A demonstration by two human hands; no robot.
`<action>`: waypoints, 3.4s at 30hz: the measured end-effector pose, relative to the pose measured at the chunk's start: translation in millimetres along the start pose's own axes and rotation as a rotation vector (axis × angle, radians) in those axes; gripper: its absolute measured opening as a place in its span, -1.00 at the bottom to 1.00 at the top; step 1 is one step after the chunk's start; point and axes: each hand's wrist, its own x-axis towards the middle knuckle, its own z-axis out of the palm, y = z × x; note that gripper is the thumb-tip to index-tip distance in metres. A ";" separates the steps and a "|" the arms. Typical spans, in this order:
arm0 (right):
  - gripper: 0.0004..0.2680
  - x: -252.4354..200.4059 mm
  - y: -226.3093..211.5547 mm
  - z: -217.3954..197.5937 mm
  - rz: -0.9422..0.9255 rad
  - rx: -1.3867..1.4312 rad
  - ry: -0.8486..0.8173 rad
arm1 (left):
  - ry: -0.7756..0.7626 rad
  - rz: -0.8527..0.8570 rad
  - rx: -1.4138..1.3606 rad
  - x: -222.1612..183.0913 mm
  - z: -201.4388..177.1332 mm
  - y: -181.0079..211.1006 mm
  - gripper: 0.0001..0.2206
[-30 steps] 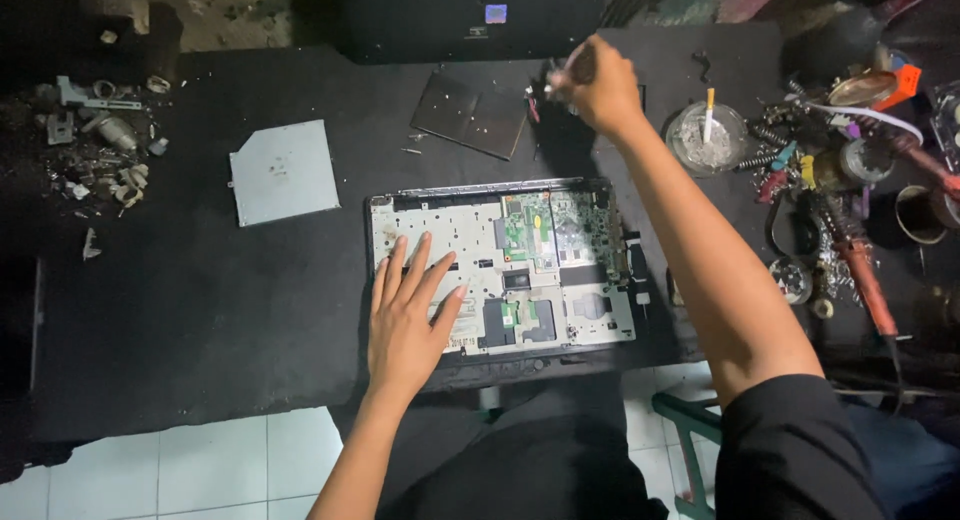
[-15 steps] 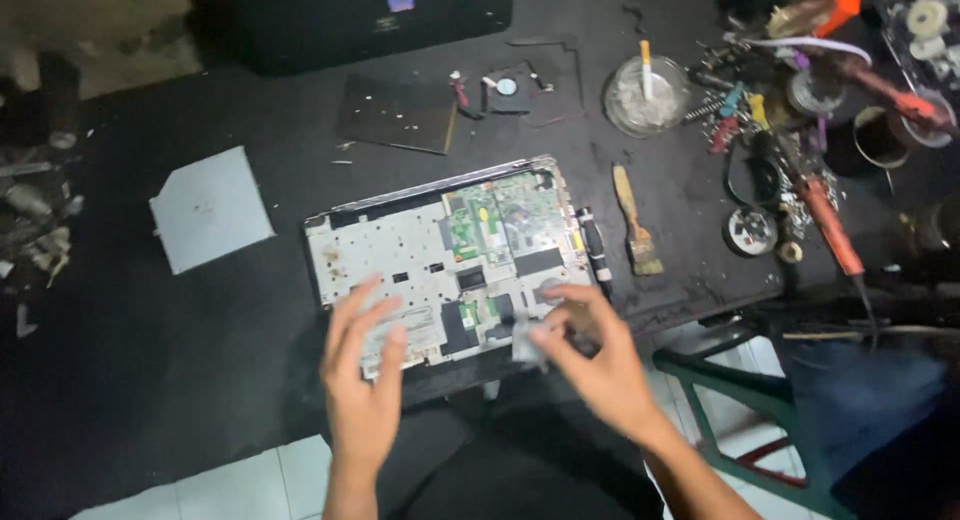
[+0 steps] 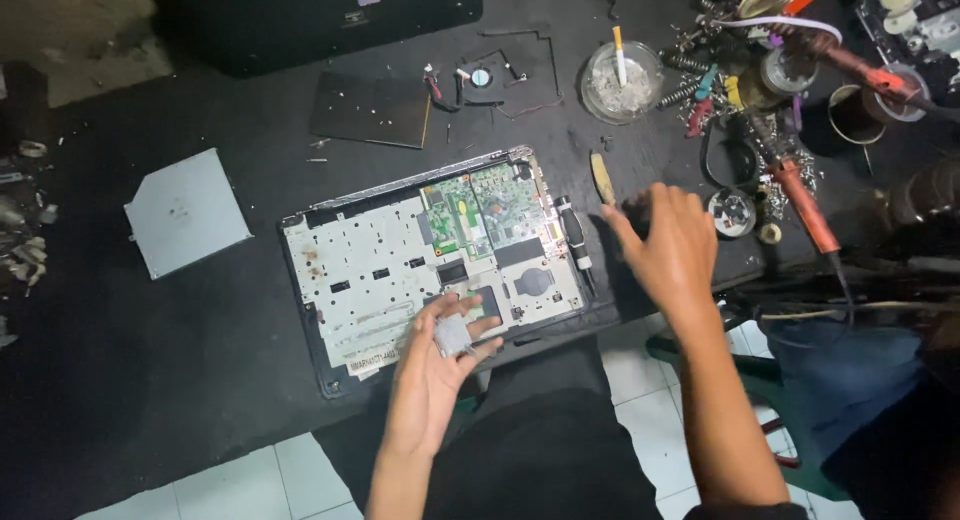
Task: Cleaning and disassembling a laptop motherboard using a brush and screwdriver on a repair bench.
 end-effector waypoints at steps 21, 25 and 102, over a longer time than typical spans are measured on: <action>-0.77 53.0 -150.7 34.4 0.177 1.647 -0.170 | -0.116 0.181 0.550 105.8 25.1 101.9 -0.43; -0.87 65.2 -168.9 73.0 -0.139 1.283 -0.011 | -0.075 0.291 0.651 118.1 10.6 94.7 -0.47; -0.93 50.0 -164.0 97.1 -0.543 1.004 0.273 | -0.089 0.442 0.760 116.6 -0.5 91.0 -0.63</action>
